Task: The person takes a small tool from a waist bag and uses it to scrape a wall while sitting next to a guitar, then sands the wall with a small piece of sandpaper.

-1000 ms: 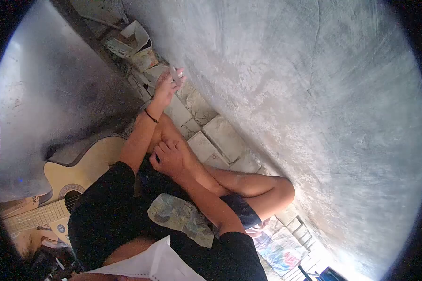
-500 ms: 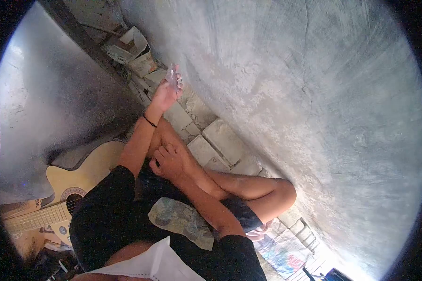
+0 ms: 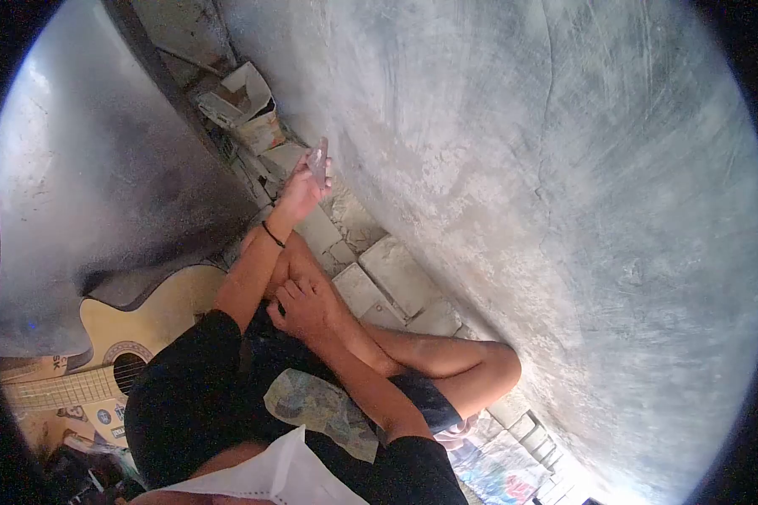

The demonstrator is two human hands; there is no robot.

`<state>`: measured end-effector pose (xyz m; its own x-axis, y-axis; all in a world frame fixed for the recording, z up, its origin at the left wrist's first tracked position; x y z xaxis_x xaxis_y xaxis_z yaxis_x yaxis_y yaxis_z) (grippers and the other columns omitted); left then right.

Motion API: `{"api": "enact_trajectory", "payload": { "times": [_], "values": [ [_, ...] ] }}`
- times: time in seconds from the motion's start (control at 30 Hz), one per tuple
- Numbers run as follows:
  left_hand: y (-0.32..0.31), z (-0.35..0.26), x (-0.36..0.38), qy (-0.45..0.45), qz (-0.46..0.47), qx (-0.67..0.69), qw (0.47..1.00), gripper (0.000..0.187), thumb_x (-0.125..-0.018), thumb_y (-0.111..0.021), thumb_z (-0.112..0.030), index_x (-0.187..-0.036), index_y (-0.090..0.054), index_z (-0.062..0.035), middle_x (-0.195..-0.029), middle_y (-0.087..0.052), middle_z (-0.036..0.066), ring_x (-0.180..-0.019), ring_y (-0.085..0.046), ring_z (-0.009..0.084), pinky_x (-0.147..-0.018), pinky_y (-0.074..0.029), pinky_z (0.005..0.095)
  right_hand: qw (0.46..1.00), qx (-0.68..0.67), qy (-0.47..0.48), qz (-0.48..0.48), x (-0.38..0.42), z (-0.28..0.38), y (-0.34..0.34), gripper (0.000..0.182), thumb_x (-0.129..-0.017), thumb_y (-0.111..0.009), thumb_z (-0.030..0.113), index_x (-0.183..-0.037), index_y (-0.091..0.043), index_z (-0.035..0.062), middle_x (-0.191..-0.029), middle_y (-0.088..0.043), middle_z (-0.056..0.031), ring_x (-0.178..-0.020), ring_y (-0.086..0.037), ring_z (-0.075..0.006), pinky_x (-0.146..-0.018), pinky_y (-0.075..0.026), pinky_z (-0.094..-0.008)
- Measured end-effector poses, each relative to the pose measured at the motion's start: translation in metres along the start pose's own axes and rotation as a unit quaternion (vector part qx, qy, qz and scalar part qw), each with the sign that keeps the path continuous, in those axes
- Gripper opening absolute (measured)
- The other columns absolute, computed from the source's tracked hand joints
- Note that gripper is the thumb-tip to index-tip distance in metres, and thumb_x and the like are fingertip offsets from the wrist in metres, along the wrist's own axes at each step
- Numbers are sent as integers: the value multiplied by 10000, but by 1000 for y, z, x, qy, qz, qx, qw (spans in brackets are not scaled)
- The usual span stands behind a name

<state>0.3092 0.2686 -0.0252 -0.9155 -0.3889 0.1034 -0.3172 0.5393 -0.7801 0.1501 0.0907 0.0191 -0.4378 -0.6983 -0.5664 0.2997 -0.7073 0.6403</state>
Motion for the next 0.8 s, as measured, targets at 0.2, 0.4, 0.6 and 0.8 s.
{"api": "enact_trajectory", "payload": {
  "times": [0.2, 0.4, 0.6, 0.8],
  "values": [
    [3, -4, -5, 24, 13, 38, 999, 349, -946, -468, -133, -1288, -520, -174, -1180, -599, 66, -810, -574, 216, -699, -479, 345, 1000, 23, 10, 18, -6, 5, 7, 155, -698, -692, 169, -723, -550, 111, -748, -507, -58, -778, -523, -270, -721, -369, -420],
    [2, -6, -1, -1, -19, 0, 1000, 353, -959, -515, -214, -1306, -526, -151, -1254, -602, 97, -808, -563, 181, -667, -459, 303, 999, 28, 14, 8, -5, 5, 5, 152, -699, -689, 166, -719, -549, 109, -747, -508, -56, -776, -524, -263, -704, -371, -416],
    [1, -5, 0, -23, -16, -27, 999, 376, -939, -532, -127, -1313, -502, -136, -1224, -615, 79, -796, -546, 136, -665, -439, 262, 999, 27, 18, 9, -8, 7, 8, 147, -701, -685, 148, -724, -547, 104, -745, -501, -59, -767, -519, -267, -695, -365, -417],
    [4, -6, 0, 16, -81, -31, 996, 312, -974, -452, -301, -1233, -547, -154, -1169, -645, 53, -765, -530, 136, -669, -435, 293, 999, 32, 15, 31, -5, 6, 5, 152, -711, -680, 164, -732, -543, 101, -749, -500, -61, -767, -519, -274, -704, -361, -423]
  ]
}}
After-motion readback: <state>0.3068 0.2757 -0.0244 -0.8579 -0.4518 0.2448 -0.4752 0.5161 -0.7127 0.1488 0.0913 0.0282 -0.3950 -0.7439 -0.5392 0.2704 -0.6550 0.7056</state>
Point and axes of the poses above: each hand's wrist, its own x-axis away from the middle knuckle, its own y-axis out of the back of the hand, z = x × y, the point moved 5 cm from there along -x, towards the middle knuckle
